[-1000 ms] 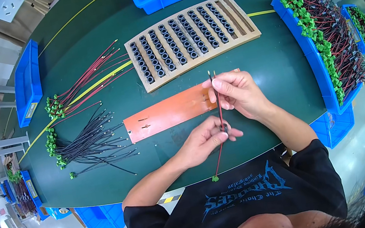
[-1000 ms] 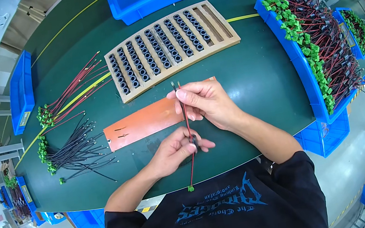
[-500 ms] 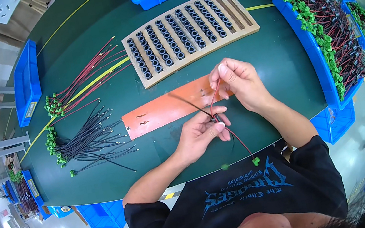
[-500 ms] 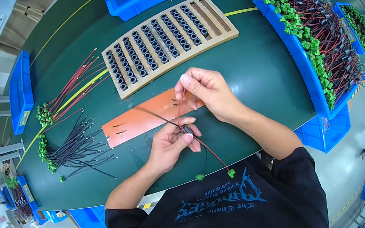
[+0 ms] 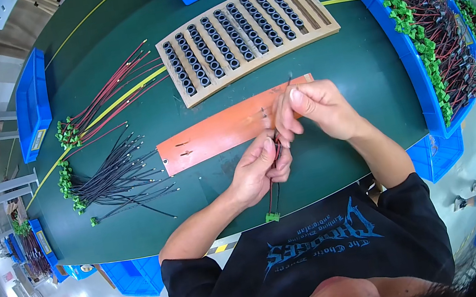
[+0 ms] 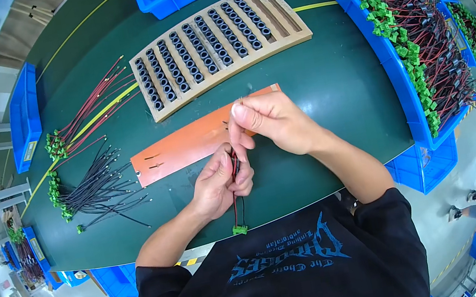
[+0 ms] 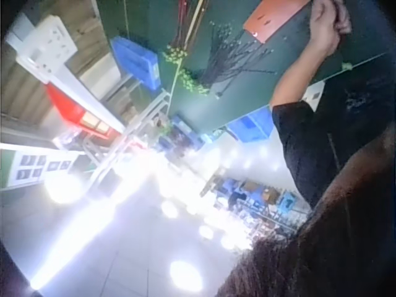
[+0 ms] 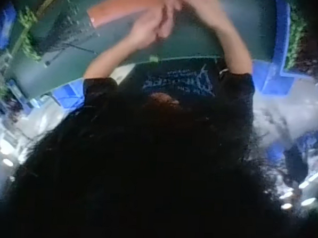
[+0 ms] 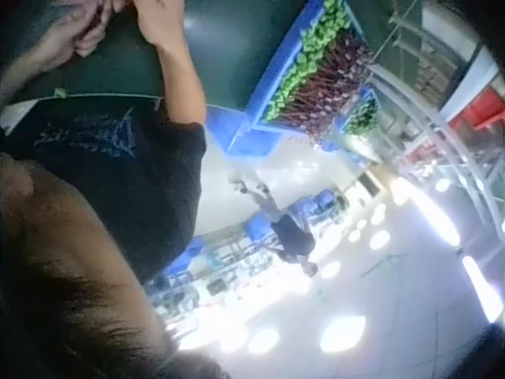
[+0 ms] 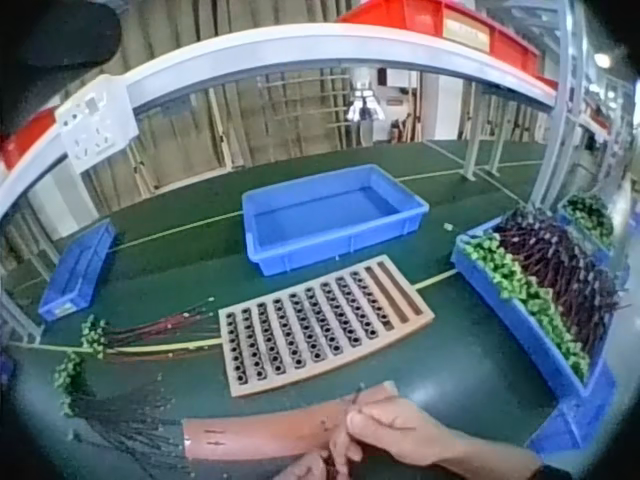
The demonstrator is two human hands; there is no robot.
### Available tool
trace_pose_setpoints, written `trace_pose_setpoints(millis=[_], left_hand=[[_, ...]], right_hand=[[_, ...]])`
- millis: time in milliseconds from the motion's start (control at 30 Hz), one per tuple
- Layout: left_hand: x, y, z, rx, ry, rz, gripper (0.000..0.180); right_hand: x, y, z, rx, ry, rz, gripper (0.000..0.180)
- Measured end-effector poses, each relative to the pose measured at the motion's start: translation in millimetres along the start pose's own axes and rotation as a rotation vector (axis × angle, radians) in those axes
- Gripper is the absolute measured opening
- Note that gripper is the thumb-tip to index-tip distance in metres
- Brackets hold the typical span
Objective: The person assembles wire harnesses by inserting black wires into green plastic connectors and securing them with a small black clip. They repeatedly pick up wires, attach them to the connector, and place the finished units into a blue bin.
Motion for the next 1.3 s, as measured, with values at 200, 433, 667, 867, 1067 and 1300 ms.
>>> trace_pose_setpoints(millis=[200, 433, 667, 867, 1067, 1300], left_hand=[[-1.9, -2.4, 0.0, -0.043, 0.024, 0.026, 0.037], [-1.9, -3.2, 2.7, 0.009, 0.015, 0.053, 0.040], [2.5, -5.9, 5.3, -0.090, -0.084, -0.017, 0.045], [-5.1, -5.1, 0.6, -0.098, -0.073, -0.162, 0.045], [10.6, 11.4, 6.8, -0.038, -0.047, -0.248, 0.046], [-1.6, -2.8, -2.3, -0.097, 0.190, -0.597, 0.041]], right_hand=[[-11.9, -7.3, -1.9, -0.005, 0.131, -0.227, 0.036], [-34.3, 2.8, 6.4, 0.011, 0.189, -0.622, 0.033], [-37.6, 10.4, 11.5, 0.049, 0.106, -0.366, 0.037], [-30.4, 17.7, 18.3, -0.154, 0.060, -0.281, 0.039], [-30.4, 15.3, 12.4, -0.252, 0.144, -0.557, 0.043], [-15.7, 5.4, -3.0, -0.192, -0.059, -0.180, 0.044]])
Point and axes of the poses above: each hand's wrist, its own z-axis away from the middle knuckle, its own y-axis out of the palm, x = y × z, the point moved 3 cm from there along -z, towards the middle knuckle, and after that the axes turned 14 degrees about -z, right-handed, at the moved point
